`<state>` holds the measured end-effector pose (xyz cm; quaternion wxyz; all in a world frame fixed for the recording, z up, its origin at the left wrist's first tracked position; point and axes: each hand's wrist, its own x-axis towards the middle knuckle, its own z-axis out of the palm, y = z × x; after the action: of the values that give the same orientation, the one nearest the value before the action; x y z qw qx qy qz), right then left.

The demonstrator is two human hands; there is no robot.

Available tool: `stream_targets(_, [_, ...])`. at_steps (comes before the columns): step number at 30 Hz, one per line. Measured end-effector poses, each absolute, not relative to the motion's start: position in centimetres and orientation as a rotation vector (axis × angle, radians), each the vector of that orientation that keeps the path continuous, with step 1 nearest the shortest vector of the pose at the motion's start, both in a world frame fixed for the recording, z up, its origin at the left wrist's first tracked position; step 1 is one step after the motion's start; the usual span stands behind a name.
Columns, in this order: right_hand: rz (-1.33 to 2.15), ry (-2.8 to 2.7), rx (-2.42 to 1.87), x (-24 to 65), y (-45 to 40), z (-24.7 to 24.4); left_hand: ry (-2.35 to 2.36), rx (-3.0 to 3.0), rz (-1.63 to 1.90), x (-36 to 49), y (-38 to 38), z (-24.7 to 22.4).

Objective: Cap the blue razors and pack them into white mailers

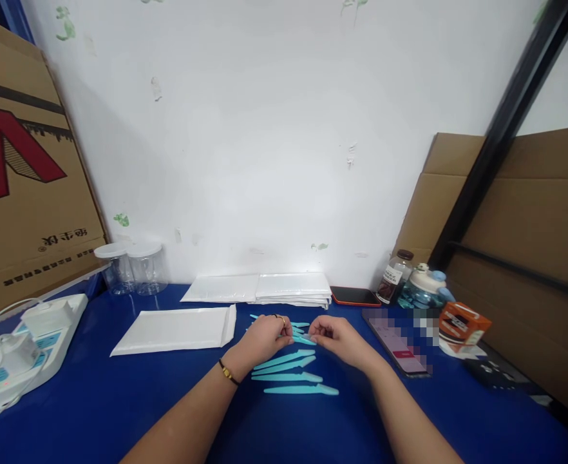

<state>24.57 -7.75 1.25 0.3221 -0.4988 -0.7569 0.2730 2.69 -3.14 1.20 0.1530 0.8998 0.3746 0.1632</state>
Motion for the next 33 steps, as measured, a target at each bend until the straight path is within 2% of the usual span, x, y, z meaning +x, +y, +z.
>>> stream_targets(7, [0.655,-1.921,-1.355,25.9,-7.7,1.7,1.099,2.484,0.534,2.1,-2.6,1.3])
stream_targets(12, [0.746,-1.93,-1.317,24.7,-7.9,1.3,1.064,2.439,0.545,2.4,-3.1,1.6])
stream_targets(17, [0.86,-1.954,-1.278,24.0,-7.7,0.9,0.995,2.394,0.35,2.7,-3.5,1.4])
stream_targets(24, [0.382,-1.873,-1.631,30.1,-7.2,1.4,1.241,2.694,0.315,1.4,-1.9,0.8])
stream_targets(33, [0.282,-1.911,-1.972,31.4,-6.3,-1.0,1.185,2.833,0.291,1.5,-1.8,0.6])
